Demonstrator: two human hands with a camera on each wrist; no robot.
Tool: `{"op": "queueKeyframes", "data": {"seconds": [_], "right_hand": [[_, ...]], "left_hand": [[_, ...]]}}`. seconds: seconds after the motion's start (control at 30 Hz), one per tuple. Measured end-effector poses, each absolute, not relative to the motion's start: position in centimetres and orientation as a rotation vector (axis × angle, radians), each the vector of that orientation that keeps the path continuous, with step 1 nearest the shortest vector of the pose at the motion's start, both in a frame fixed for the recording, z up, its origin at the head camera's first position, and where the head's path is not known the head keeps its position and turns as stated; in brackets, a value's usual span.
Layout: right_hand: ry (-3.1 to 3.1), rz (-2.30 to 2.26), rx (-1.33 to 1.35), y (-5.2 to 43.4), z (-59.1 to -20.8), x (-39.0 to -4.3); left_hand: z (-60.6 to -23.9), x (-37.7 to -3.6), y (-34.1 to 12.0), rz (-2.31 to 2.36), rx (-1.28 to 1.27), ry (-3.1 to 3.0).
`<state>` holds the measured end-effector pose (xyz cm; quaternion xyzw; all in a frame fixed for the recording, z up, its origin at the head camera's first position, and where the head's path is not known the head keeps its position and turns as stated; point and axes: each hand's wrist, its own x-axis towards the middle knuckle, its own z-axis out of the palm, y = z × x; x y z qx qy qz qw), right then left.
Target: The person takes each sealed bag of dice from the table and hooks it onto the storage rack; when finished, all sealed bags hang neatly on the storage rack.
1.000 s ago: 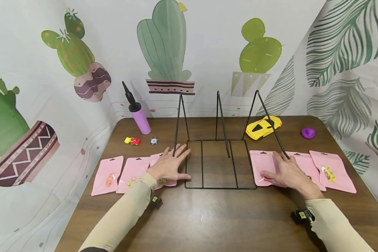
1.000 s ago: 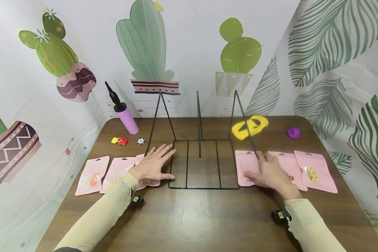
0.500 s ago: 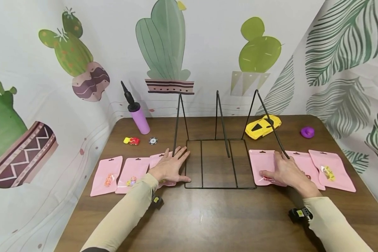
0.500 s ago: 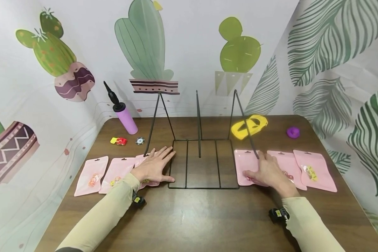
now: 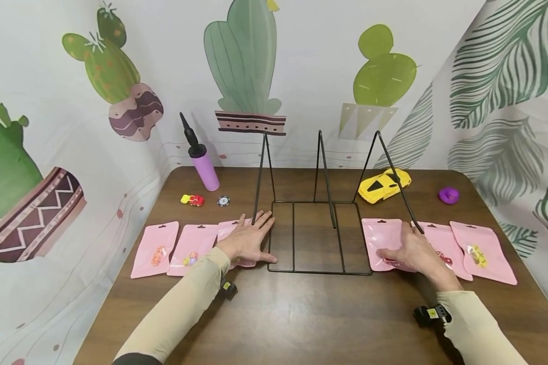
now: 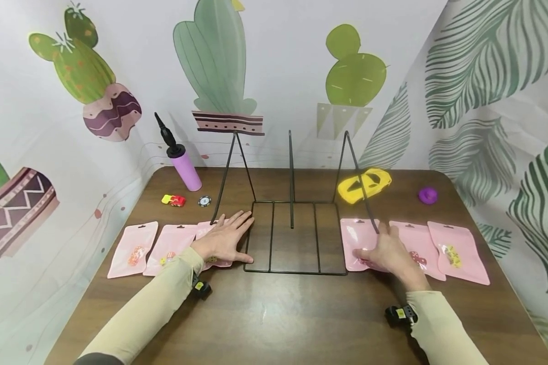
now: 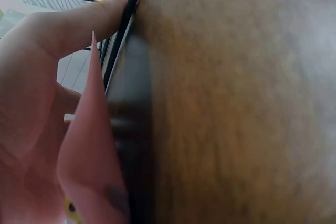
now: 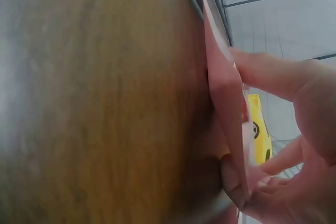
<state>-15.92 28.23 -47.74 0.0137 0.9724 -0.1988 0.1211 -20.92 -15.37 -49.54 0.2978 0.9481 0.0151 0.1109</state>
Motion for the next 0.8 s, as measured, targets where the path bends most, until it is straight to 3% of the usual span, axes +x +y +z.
{"op": "queueKeyframes", "data": {"seconds": [0.8], "right_hand": [[2.904, -0.831, 0.114, 28.92, -47.92, -15.68]], "left_hand": [[-49.39, -21.06, -15.05, 0.042, 0.826, 2.764]]}}
